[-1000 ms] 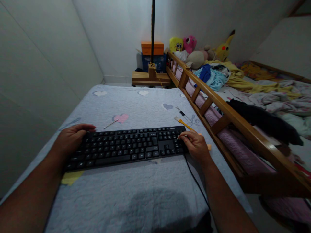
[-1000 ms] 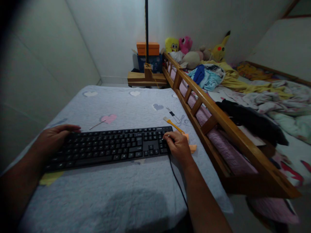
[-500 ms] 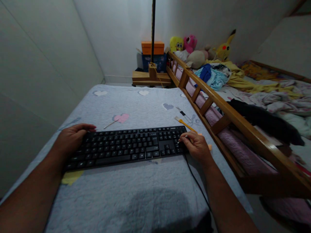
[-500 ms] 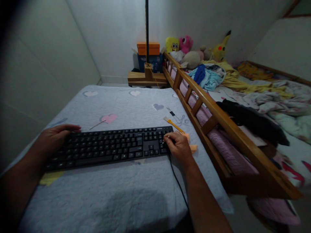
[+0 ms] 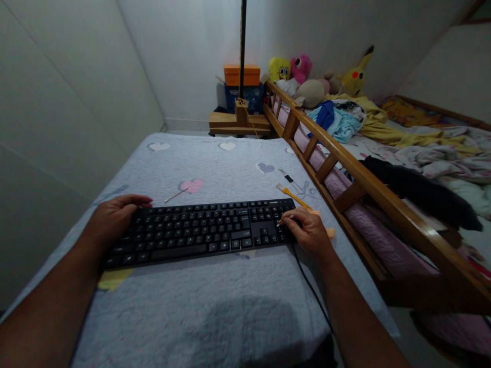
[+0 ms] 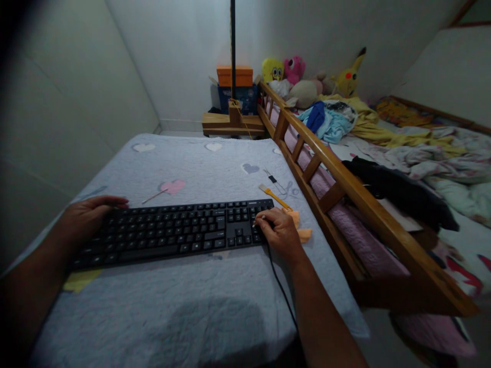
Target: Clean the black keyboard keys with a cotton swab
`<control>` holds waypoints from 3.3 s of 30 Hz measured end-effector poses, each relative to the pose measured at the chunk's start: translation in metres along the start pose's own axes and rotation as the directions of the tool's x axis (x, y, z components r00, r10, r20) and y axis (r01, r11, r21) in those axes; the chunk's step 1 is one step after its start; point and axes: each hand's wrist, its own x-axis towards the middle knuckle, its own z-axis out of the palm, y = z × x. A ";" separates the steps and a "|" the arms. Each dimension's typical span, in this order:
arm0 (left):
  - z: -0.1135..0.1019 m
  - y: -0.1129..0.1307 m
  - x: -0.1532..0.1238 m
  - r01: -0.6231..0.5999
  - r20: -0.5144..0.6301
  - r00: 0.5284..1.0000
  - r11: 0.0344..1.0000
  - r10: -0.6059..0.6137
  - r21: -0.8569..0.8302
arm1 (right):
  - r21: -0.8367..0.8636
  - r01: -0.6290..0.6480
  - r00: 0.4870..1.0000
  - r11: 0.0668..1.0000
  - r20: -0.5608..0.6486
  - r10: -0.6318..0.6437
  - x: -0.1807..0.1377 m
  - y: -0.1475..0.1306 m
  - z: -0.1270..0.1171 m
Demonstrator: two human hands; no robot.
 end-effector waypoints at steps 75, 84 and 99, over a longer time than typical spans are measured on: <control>0.000 0.002 -0.001 -0.016 -0.013 1.000 1.000 0.015 -0.020 | -0.022 -0.001 0.999 1.000 -0.042 0.000 0.004 0.003 0.005; 0.000 -0.001 0.001 -0.036 -0.010 0.999 0.999 0.035 -0.016 | -0.021 -0.003 0.999 1.000 -0.049 0.002 0.007 0.006 0.007; 0.000 -0.004 0.001 -0.029 -0.008 1.000 0.999 0.029 0.015 | -0.082 -0.016 0.998 0.997 -0.067 0.010 0.014 0.008 0.010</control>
